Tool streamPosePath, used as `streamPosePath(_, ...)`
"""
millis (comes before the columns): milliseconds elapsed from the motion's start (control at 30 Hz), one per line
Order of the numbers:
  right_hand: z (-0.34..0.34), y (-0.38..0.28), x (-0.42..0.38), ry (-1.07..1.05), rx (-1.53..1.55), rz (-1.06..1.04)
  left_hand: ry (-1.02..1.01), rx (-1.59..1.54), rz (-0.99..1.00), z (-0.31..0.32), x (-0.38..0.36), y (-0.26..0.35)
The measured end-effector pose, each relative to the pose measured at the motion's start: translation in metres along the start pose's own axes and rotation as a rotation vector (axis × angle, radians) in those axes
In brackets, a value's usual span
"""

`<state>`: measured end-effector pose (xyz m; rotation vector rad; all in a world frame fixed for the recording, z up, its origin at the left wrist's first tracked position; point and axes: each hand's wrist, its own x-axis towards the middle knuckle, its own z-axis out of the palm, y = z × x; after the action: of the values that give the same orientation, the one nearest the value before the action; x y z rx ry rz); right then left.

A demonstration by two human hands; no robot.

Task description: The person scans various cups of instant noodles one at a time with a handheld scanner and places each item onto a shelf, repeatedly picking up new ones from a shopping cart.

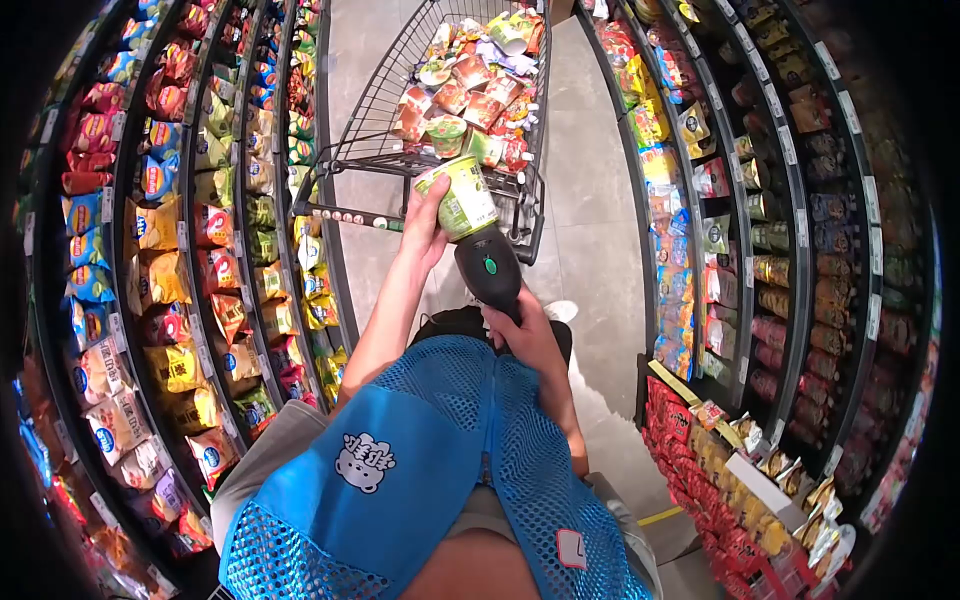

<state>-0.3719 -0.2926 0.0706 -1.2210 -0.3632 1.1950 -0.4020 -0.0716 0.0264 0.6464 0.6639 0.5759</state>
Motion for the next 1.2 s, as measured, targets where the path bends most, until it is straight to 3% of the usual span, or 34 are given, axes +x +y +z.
streamPosePath(100,0.027,0.000,-0.019,0.036,-0.053,-0.044,-0.030,0.021,-0.061,-0.020,-0.014,0.000)
streamPosePath(333,0.051,0.026,-0.082,0.136,-0.075,-0.133,-0.117,0.259,0.099,-0.004,-0.075,-0.002)
streamPosePath(633,0.071,0.090,-0.169,0.240,0.094,-0.306,-0.272,0.589,0.168,0.000,-0.140,-0.030)
streamPosePath(833,0.083,0.100,-0.184,0.317,0.222,-0.368,-0.324,0.601,0.183,0.008,-0.150,-0.036)
streamPosePath(967,0.079,0.095,-0.165,0.339,0.186,-0.257,-0.301,0.532,0.150,-0.004,-0.112,-0.037)
streamPosePath(1033,0.078,0.079,-0.147,0.369,0.136,-0.209,-0.182,0.239,0.016,-0.007,-0.080,-0.030)
streamPosePath(1100,0.076,0.064,-0.126,0.373,0.043,-0.143,-0.202,0.013,-0.082,-0.027,-0.021,-0.024)
streamPosePath(1167,0.071,0.053,-0.101,0.348,0.005,-0.140,-0.081,0.154,-0.004,-0.024,0.012,0.000)
streamPosePath(1200,0.068,0.051,-0.087,0.356,-0.061,-0.101,0.075,0.267,0.058,-0.039,0.049,-0.005)
